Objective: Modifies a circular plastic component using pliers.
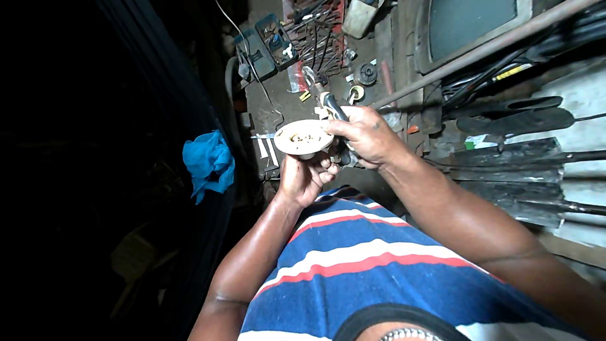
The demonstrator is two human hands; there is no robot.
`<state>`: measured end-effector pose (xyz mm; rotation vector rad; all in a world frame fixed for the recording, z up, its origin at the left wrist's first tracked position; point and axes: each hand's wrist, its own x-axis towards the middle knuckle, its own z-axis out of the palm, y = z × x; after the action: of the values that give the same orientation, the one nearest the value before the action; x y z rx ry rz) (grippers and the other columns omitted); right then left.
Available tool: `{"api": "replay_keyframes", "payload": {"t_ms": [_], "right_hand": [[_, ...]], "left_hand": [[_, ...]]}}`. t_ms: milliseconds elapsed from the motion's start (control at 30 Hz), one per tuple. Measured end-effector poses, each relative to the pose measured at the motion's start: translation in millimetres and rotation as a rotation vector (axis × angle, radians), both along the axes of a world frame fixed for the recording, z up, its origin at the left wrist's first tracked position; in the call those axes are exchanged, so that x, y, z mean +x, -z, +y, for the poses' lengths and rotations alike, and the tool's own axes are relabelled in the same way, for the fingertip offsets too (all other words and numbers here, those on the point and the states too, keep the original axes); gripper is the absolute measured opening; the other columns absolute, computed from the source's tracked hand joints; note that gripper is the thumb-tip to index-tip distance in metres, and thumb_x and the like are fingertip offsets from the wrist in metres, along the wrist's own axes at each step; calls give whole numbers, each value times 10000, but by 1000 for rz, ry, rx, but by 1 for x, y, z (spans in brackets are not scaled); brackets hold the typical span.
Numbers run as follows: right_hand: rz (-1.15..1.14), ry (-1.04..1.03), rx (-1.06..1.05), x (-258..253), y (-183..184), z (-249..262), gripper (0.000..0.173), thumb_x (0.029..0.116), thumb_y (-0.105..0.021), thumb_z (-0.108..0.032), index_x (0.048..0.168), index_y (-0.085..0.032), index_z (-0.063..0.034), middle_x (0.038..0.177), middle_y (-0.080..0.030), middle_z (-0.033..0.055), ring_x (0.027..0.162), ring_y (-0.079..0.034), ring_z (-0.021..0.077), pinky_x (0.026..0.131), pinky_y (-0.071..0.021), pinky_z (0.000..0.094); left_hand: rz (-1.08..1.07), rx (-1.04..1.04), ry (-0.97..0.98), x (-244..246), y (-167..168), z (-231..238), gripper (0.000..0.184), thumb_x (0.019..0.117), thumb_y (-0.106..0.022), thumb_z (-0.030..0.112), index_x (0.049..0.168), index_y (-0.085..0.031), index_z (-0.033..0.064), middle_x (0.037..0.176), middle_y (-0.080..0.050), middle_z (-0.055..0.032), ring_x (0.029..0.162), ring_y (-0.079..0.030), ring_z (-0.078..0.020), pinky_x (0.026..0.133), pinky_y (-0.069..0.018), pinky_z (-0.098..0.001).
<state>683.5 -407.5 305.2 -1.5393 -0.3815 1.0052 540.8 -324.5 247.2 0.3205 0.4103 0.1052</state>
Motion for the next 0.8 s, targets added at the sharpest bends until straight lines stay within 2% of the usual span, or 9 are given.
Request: {"api": "replay_keyframes", "payload": {"t_ms": [333, 533, 633, 733, 800], "right_hand": [[3, -2, -8, -1, 5, 1, 158, 991, -652, -152, 1035, -646, -1, 816, -678, 109, 660, -664, 176, 598, -591, 325], [-66, -9, -47, -3, 16, -2, 167, 973, -673, -176, 1001, -638, -16, 793, -668, 107, 649, -662, 188, 594, -589, 341], [-268, -78, -143, 0, 24, -9, 211, 990, -668, -293, 977, -654, -82, 787, -668, 52, 674, -664, 154, 613, -583, 339], [-494, -212, -315, 7, 23, -26, 249, 1024, -607, -392, 1072, -664, -155, 839, -691, 6, 722, -645, 142, 670, -541, 401], [-623, -296, -348, 10, 21, -43, 257, 1018, -609, -405, 1074, -667, -161, 775, -637, 10, 621, -592, 145, 563, -506, 398]], "left_hand": [[10, 0, -11, -1, 0, 3, 596, 1068, -225, 571, 1017, -634, 141, 726, -606, -53, 590, -604, -149, 539, -533, -269], [41, 91, -70, -1, 4, 6, 551, 1077, -229, 557, 1113, -608, 158, 877, -647, -87, 638, -607, -143, 521, -509, -249], [91, 193, -135, -1, 6, 9, 467, 1095, -256, 481, 1113, -593, 159, 854, -642, -78, 579, -562, -113, 474, -461, -228], [157, 345, -188, -4, 12, 19, 375, 1092, -311, 425, 1090, -593, 177, 804, -624, -46, 536, -516, -91, 462, -431, -223], [189, 440, -217, -9, 18, 29, 313, 1081, -344, 394, 1101, -584, 196, 792, -610, -33, 502, -481, -81, 438, -405, -215]]}}
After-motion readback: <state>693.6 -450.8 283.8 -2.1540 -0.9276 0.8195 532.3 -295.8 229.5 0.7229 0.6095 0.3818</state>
